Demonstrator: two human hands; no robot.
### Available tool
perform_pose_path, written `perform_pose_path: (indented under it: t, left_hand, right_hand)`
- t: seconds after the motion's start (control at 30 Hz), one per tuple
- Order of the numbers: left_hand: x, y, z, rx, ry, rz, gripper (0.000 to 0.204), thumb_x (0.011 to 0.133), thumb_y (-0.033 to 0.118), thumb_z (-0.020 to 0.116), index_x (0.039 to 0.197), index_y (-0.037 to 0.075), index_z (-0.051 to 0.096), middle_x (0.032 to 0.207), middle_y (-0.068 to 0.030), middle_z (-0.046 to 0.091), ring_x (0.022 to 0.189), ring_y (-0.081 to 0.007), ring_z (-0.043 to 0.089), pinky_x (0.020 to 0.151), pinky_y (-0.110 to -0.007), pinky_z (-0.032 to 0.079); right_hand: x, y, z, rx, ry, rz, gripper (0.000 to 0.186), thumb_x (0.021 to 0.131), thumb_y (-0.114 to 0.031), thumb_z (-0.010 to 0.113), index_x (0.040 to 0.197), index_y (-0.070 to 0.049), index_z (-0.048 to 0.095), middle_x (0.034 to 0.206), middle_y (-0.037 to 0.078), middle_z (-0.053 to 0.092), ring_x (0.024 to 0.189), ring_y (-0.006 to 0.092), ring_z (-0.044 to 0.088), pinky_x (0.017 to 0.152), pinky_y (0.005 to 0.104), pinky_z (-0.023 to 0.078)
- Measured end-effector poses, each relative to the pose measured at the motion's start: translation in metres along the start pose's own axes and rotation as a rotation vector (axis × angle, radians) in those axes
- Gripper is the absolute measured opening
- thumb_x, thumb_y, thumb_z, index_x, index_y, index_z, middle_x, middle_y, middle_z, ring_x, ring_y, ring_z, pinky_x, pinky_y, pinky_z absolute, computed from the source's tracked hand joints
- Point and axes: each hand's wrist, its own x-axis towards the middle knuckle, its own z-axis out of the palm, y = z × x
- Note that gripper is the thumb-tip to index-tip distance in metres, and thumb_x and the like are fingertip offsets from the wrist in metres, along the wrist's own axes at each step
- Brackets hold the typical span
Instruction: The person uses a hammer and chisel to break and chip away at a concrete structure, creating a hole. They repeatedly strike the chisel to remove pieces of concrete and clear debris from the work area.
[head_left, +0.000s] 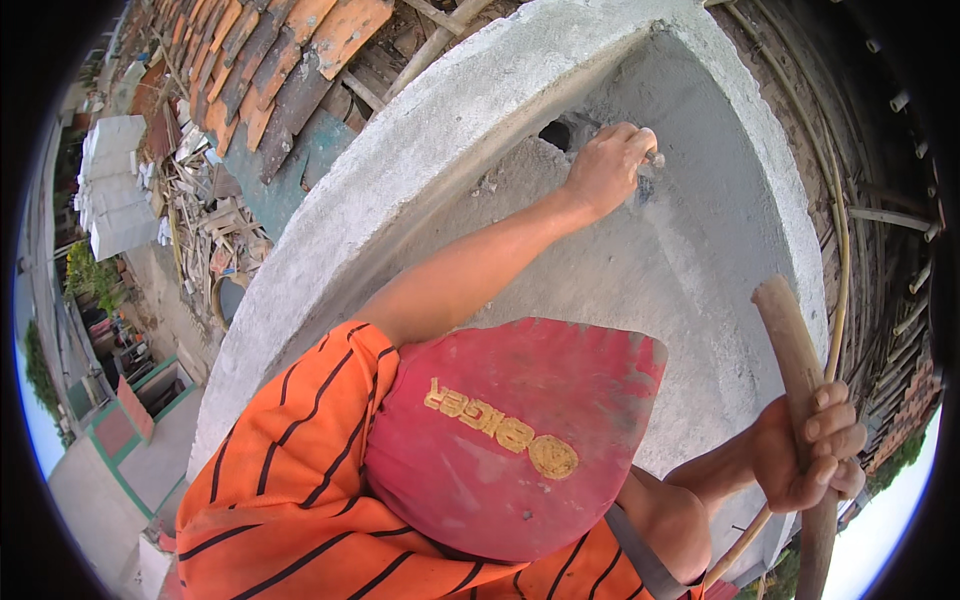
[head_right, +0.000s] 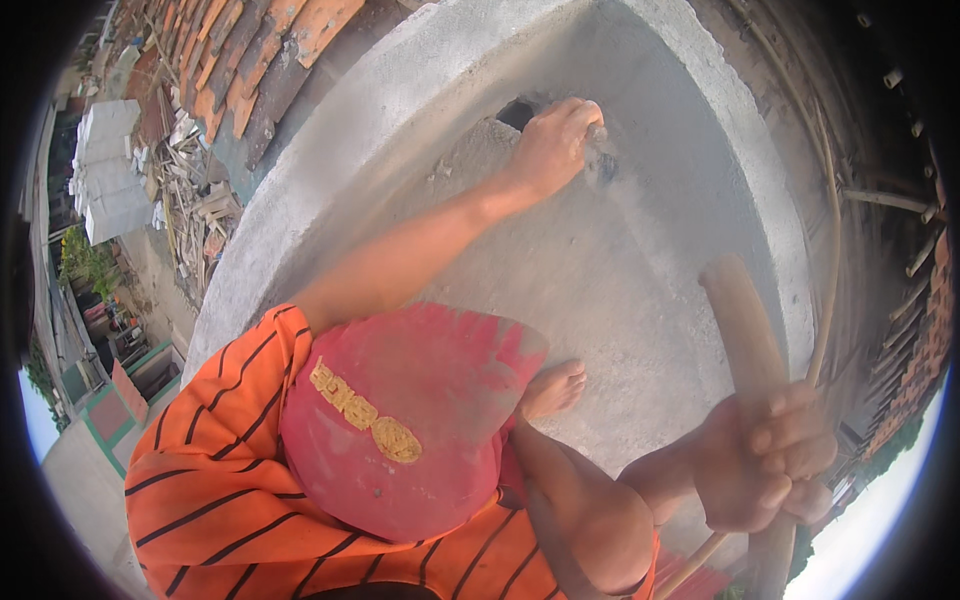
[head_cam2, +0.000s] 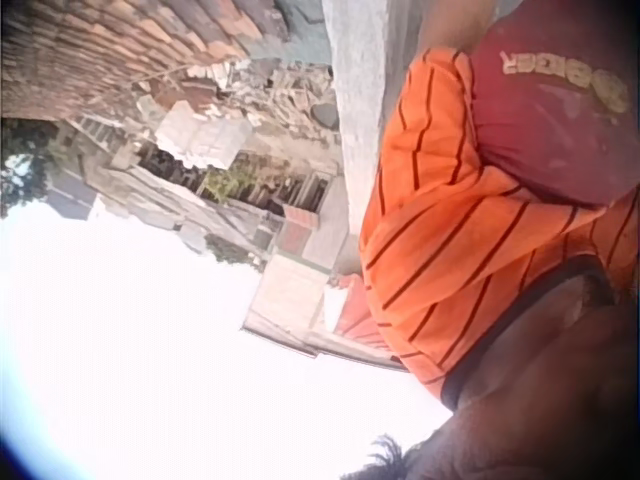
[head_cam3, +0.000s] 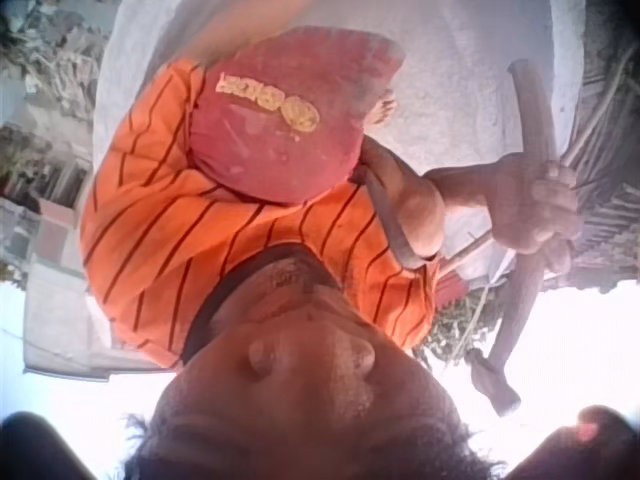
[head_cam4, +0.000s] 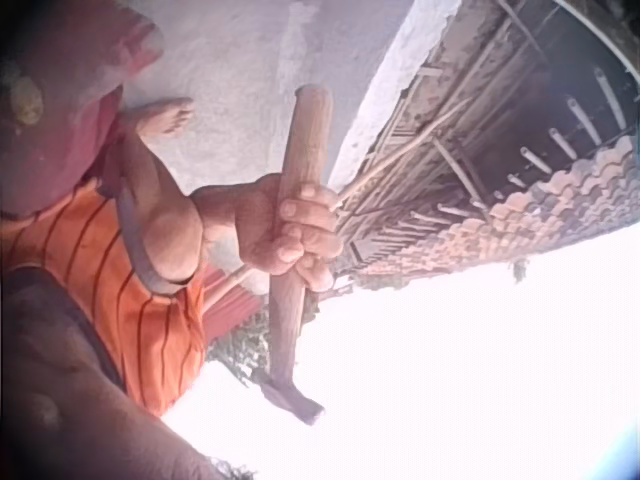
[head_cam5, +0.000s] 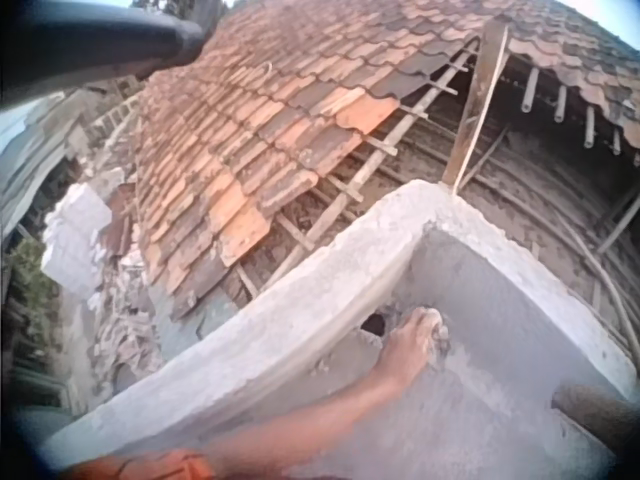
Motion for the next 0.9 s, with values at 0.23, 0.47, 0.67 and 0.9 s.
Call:
perform_pose_path:
  t: [0.23, 0.47, 0.67, 0.9]
  left_hand:
    - [0.002, 0.002, -0.003, -0.047, -0.070, 0.020, 0.020, 0.081, -0.005, 0.056, 0.096, 0.006, 0.051, 0.098, -0.0121, 0.059, 0.095, -0.0306, 0.061, 0.079, -0.041, 0.054]
    - [-0.006, 0.003, 0.005, -0.057, -0.048, 0.045, 0.019, 0.080, -0.006, 0.053, 0.094, 0.007, 0.052, 0.095, -0.0095, 0.058, 0.098, -0.0293, 0.059, 0.080, -0.041, 0.053]
    - [-0.001, -0.001, 0.003, -0.072, -0.030, 0.006, 0.018, 0.081, -0.005, 0.054, 0.095, 0.007, 0.053, 0.093, -0.0091, 0.058, 0.097, -0.0295, 0.059, 0.081, -0.041, 0.051]
    - [0.002, -0.006, 0.002, -0.077, -0.041, -0.036, 0.017, 0.081, -0.003, 0.056, 0.095, 0.007, 0.053, 0.092, -0.0089, 0.057, 0.097, -0.0299, 0.059, 0.080, -0.041, 0.051]
  right_hand:
    - [-0.132, 0.083, 0.004, -0.730, -0.308, 1.141, 0.018, 0.073, -0.012, 0.066, 0.081, 0.001, 0.056, 0.069, 0.006, 0.059, 0.062, 0.0135, 0.054, 0.058, 0.0307, 0.045]
    - [-0.004, -0.017, 0.018, -0.273, -0.135, 0.176, 0.010, 0.077, -0.007, 0.059, 0.079, -0.008, 0.049, 0.067, 0.003, 0.049, 0.060, 0.0131, 0.050, 0.064, 0.0338, 0.045]
    - [-0.094, 0.081, 0.007, -0.439, -0.090, 0.617, 0.012, 0.074, -0.008, 0.059, 0.079, -0.007, 0.048, 0.063, 0.002, 0.048, 0.056, 0.0127, 0.050, 0.059, 0.0329, 0.045]
    - [-0.091, 0.063, 0.016, -0.605, -0.230, 0.923, 0.016, 0.070, -0.012, 0.066, 0.077, -0.002, 0.055, 0.063, 0.001, 0.052, 0.053, 0.0125, 0.051, 0.050, 0.0281, 0.041]
